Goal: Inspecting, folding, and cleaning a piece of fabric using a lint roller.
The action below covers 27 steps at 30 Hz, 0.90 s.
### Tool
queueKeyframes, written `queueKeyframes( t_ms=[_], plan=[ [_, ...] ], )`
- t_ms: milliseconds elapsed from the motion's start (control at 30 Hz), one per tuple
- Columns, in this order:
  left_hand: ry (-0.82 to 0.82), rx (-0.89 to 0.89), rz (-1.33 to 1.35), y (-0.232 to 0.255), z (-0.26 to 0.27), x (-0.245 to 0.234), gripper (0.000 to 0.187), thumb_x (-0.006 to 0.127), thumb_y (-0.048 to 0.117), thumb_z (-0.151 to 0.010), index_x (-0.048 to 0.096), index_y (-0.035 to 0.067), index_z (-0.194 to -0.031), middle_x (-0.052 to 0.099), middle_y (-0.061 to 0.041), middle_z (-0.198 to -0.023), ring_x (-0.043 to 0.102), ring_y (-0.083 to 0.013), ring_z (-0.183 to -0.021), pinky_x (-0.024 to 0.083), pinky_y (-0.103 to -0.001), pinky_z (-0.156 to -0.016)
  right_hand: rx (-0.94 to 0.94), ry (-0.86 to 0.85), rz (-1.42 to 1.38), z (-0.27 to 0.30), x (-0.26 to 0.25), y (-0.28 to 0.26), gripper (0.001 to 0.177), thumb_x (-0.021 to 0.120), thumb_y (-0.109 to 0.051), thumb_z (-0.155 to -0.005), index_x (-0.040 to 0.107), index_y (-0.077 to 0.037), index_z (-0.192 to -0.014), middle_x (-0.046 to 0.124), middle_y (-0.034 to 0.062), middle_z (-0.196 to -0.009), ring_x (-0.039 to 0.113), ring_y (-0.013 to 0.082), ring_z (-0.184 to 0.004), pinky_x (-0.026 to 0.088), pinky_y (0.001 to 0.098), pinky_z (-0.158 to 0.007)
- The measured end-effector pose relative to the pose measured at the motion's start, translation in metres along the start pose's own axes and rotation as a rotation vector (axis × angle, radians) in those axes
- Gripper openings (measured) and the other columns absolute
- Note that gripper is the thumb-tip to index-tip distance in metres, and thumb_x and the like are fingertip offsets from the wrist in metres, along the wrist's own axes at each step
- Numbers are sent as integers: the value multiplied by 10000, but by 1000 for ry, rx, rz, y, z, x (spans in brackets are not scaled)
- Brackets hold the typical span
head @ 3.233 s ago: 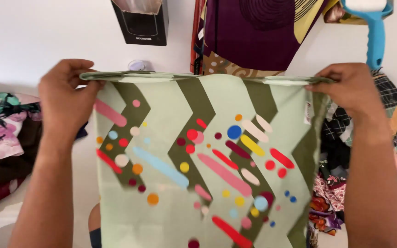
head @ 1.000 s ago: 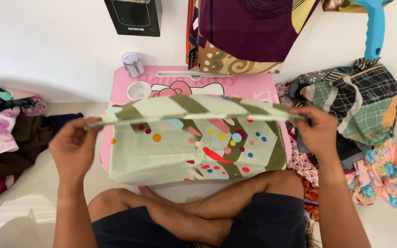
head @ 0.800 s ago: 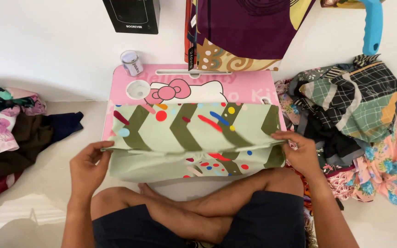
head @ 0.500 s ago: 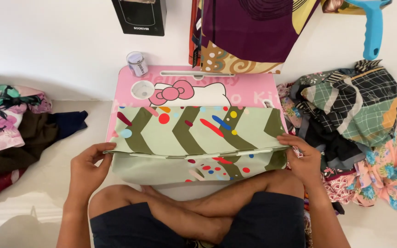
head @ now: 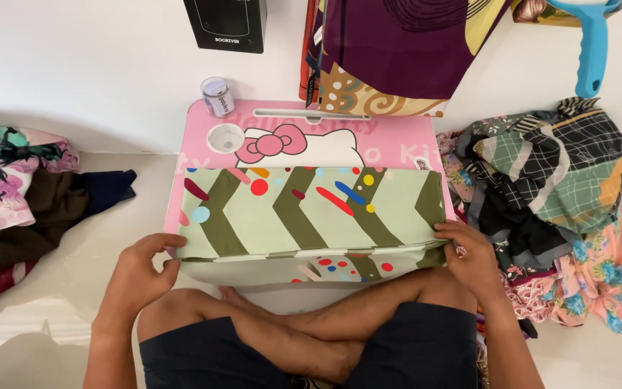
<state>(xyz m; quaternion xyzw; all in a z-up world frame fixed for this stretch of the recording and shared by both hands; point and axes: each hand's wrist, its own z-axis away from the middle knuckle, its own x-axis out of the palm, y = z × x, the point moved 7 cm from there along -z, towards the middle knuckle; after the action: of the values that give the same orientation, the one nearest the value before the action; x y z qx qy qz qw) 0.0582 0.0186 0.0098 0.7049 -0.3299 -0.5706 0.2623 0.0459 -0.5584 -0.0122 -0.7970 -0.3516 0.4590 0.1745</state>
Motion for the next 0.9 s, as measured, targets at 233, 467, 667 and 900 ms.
queueKeyframes(
  t_ms=[233,467,667,900],
  plan=[
    [32,111,-128,2,-9,-2,324,663,13,-766,796,82,-1052,784,-128,-997,739,-334,-999,564,-463,-950,-57,-134,-27,-1,-3,-3,390,633,100,-722,799,-83,-1023,753,136,-1204,654,393,-1198,467,544,-1068],
    [198,301,-539,44,-53,36,483,643,408,-1003,672,115,-1386,638,-199,-1416,565,-422,-1356,448,-570,-1086,-14,-110,174,-50,32,-39,370,630,-216,-1025,660,-44,-1352,593,237,-1440,501,464,-1372,363,587,-1161],
    [-336,-165,-686,3,-88,99,818,263,747,-994,253,249,-1643,166,-43,-1742,67,-290,-1614,-14,-644,-1268,241,-469,481,-72,101,8,723,403,-544,-1071,322,-64,-1606,225,281,-1673,175,468,-1549,61,615,-1264],
    [-316,-149,-689,-23,-139,108,858,233,808,-964,201,299,-1654,139,7,-1743,44,-255,-1614,7,-665,-1256,208,-462,485,-114,122,48,767,380,-641,-1049,284,-157,-1637,178,188,-1710,155,407,-1565,66,572,-1268]
  ],
)
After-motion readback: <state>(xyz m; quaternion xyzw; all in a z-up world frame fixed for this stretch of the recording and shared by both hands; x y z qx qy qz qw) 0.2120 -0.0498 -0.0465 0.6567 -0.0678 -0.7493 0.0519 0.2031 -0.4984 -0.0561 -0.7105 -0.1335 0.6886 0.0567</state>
